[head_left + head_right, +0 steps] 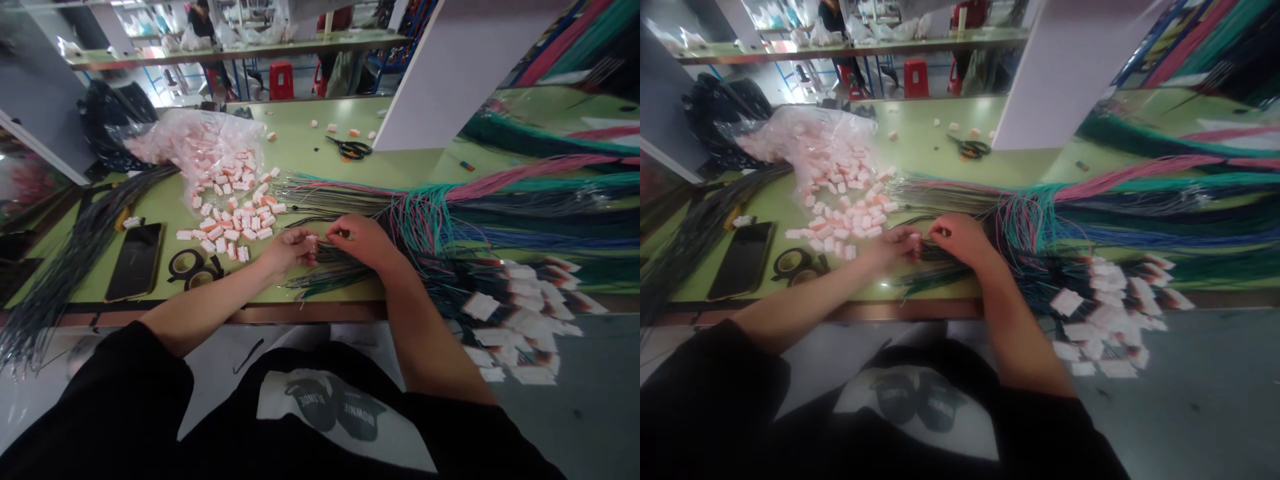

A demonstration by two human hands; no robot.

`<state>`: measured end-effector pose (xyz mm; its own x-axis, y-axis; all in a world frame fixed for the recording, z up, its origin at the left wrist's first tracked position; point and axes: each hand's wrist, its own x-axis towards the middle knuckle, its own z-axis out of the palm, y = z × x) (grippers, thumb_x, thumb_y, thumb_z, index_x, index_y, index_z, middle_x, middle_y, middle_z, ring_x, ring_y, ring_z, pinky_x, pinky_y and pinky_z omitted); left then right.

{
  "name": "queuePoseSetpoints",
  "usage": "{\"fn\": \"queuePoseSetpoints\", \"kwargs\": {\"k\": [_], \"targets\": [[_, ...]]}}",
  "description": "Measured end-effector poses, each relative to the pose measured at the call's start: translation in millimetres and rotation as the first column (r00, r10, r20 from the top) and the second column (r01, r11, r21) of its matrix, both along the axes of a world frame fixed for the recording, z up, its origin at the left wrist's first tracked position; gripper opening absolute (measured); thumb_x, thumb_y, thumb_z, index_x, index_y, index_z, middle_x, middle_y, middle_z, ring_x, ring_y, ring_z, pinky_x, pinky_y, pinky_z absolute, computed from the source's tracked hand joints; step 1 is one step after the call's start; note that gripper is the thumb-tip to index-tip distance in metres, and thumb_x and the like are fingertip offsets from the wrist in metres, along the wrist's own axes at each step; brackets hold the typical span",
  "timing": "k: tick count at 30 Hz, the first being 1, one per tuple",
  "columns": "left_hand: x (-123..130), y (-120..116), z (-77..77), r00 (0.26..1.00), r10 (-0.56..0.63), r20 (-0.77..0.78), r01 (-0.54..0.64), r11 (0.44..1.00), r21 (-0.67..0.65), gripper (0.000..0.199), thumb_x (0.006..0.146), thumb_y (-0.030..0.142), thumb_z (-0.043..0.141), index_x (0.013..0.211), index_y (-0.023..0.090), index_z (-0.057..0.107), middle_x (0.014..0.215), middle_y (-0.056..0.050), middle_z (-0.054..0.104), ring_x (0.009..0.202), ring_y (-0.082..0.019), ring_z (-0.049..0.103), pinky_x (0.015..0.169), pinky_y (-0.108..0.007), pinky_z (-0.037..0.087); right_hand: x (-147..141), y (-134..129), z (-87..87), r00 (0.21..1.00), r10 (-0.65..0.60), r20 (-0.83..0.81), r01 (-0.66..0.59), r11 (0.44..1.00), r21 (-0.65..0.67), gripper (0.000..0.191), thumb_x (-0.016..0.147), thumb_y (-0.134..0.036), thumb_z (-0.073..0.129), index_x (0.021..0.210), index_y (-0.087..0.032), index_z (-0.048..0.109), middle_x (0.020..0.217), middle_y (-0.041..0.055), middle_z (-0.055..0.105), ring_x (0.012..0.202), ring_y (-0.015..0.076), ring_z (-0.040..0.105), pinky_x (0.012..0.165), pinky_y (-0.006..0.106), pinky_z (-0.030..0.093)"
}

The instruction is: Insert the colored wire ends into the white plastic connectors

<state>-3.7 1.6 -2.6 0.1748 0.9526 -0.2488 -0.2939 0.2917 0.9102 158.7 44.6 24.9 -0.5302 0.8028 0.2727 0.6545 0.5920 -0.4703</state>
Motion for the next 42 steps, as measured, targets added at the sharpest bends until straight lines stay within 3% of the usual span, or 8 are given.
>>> {"fn": "queuePoseSetpoints", "kwargs": {"k": [12,17,24,34,42], "targets": [[0,1,-2.1,1.000,0.021,-0.001,-0.021,1.000,-0.009,0.018,0.073,0.019,0.066,0.084,0.012,0.053,0.056,0.005,0.055,0.044,-0.005,0.051,0.048,-0.022,0.050,-7,-6,-1.1,0.989,-0.068,0.131,0.052,0.992,0.118,0.017,0.073,-0.022,0.050,0.071,-0.019,0.066,0.071,0.0045,0.064,0.069,0.0170,0.053,0.066,0.028,0.034],[1,1,-5.5,0.997,0.062,-0.038,-0.060,0.997,0.047,0.018,0.071,0.020,0.067,0.080,0.011,0.054,0.055,0.005,0.054,0.041,-0.004,0.049,0.043,-0.019,0.047,-17,-8,-4.0,0.972,-0.089,0.217,0.061,0.989,0.133,0.018,0.074,-0.023,0.050,0.071,-0.018,0.067,0.071,0.0056,0.065,0.070,0.0179,0.054,0.063,0.028,0.033],[0,1,-6.5,0.997,0.061,-0.040,-0.058,0.997,0.054,0.021,0.069,0.022,0.069,0.078,0.012,0.054,0.054,0.005,0.055,0.040,-0.005,0.049,0.042,-0.018,0.046,-11,-3,-7.7,0.998,-0.056,0.016,0.056,0.997,-0.059,0.014,0.072,-0.022,0.053,0.074,-0.017,0.067,0.070,0.0014,0.066,0.063,0.0128,0.054,0.060,0.023,0.035],[1,0,-4.4,0.995,0.061,-0.083,-0.058,0.998,0.036,0.016,0.071,0.017,0.067,0.078,0.012,0.054,0.053,0.006,0.055,0.038,-0.004,0.048,0.039,-0.018,0.044,-14,-1,-12.2,0.995,-0.025,0.095,0.023,1.000,0.020,0.016,0.073,-0.022,0.051,0.071,-0.019,0.067,0.065,0.0010,0.064,0.059,0.0122,0.050,0.055,0.023,0.030],[1,2,3.4,0.994,0.079,-0.072,-0.076,0.996,0.042,0.010,0.075,0.016,0.062,0.081,0.012,0.054,0.053,0.006,0.053,0.039,-0.003,0.047,0.040,-0.016,0.043,-7,6,-10.1,1.000,-0.022,-0.016,0.021,0.998,-0.067,0.016,0.074,-0.022,0.051,0.076,-0.018,0.067,0.072,0.0009,0.067,0.067,0.0134,0.056,0.060,0.023,0.036]]}}
